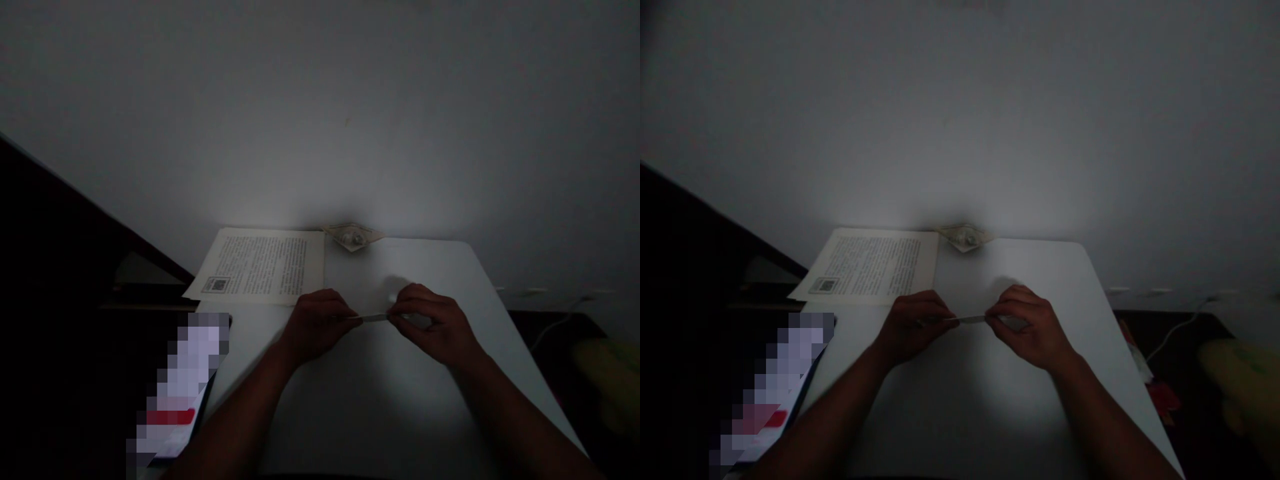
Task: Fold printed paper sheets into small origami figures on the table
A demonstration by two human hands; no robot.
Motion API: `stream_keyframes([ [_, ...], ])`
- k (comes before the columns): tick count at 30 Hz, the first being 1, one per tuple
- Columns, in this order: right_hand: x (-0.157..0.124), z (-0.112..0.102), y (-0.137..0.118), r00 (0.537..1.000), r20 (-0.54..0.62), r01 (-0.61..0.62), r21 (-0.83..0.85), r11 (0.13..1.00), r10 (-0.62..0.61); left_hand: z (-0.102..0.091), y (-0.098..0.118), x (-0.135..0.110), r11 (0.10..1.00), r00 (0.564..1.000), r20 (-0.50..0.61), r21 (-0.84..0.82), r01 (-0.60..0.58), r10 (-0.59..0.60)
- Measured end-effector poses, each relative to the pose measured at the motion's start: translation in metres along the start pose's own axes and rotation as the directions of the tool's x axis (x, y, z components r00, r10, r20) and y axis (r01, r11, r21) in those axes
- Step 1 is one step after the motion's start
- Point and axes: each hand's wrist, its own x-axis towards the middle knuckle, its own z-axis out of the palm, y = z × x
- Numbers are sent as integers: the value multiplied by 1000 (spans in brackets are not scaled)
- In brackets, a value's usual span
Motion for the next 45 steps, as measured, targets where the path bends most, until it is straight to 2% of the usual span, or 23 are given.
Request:
stream_keyframes([
  [4,-2,-2,4,992,41,-125,77,989,122,0,3,4,997,997,12,-13,72,-72],
  [7,-2,0,7,970,39,-244,93,965,241,0,4,6,979,979,34,-11,202,-202],
  [11,-2,5,12,899,51,-437,126,891,434,-1,3,7,919,913,103,18,394,-394],
  [14,-4,9,16,862,114,-506,133,852,494,1,2,7,900,894,130,152,409,-429],
  [16,-5,11,18,864,125,-498,77,864,487,3,2,7,873,893,132,312,375,-431],
  [19,-5,14,19,905,104,-407,-76,910,413,8,3,5,785,911,106,554,279,-399],
  [23,-1,16,13,949,119,-254,-266,930,293,12,3,2,687,939,88,704,179,-334],
  [26,0,16,8,946,153,-217,-357,909,286,14,3,0,670,944,63,720,181,-323],
  [29,0,17,6,953,164,-168,-409,897,253,17,4,1,698,967,52,702,142,-250],
  [32,-1,19,6,969,162,-90,-471,878,186,24,6,1,740,971,153,671,36,-186],
  [34,-1,21,5,969,180,-64,-483,873,170,27,6,1,756,960,204,655,10,-190],
  [40,1,24,4,938,217,-167,-396,903,269,31,4,4,709,944,217,705,23,-247],
  [45,1,25,4,931,213,-196,-397,897,298,33,1,3,669,951,208,743,-3,-227],
])
